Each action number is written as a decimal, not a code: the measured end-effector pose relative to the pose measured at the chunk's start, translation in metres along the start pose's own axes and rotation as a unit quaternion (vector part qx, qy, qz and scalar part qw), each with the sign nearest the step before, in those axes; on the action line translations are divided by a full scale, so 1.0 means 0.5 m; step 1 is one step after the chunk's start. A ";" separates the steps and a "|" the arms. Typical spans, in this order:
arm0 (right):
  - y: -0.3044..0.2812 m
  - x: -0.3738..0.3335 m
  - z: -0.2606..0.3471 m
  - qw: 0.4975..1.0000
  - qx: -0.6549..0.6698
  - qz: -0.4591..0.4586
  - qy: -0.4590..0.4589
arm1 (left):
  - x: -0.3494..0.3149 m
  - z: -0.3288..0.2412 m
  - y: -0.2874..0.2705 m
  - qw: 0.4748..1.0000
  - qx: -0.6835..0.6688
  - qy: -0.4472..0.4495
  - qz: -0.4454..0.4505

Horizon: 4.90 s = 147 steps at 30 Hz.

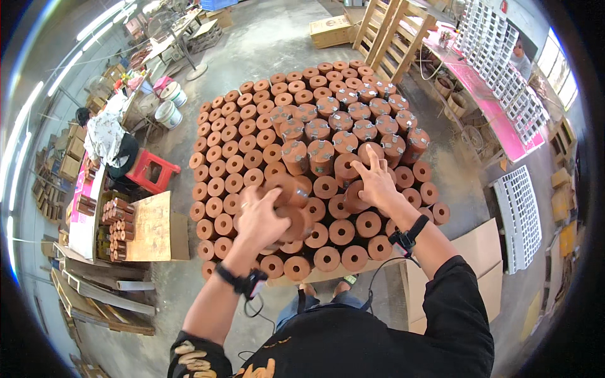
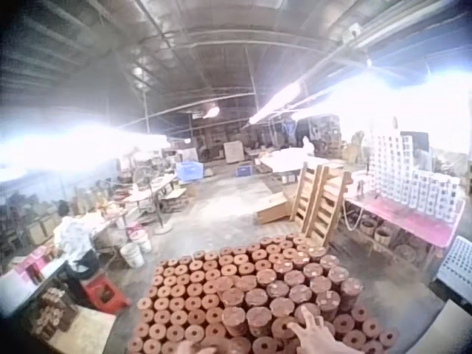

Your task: Manually moving and sorting small cylindrical wooden components from a pallet to a workbench and back.

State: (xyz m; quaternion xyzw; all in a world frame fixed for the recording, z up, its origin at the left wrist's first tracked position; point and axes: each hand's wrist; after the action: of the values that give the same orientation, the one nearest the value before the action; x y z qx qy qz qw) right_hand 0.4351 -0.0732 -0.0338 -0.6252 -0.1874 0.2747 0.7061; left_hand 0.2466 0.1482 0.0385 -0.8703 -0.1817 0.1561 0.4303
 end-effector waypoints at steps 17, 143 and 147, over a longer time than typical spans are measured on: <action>0.013 0.005 -0.022 1.000 -0.011 -0.016 0.010 | 0.117 -0.108 0.187 0.995 0.066 -0.046 0.052; 0.193 -0.057 -0.045 0.893 0.146 -0.385 0.182 | -0.027 0.103 0.180 0.990 -0.137 0.014 0.009; 0.165 -0.089 -0.045 0.908 0.105 -0.362 0.184 | -0.036 0.061 0.163 0.988 -0.153 0.018 0.015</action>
State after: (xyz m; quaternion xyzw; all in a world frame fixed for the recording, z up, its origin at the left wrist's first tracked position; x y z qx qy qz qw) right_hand 0.4016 -0.1130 -0.1148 -0.4758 -0.2374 -0.1016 0.8408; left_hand 0.2327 0.1152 -0.0428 -0.9312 -0.1830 0.1168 0.2927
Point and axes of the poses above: each hand's wrist, its own x-axis towards the middle knuckle, its own y-axis out of the palm, z = x × y, and after that the axes turned 10 degrees about -x, right-handed
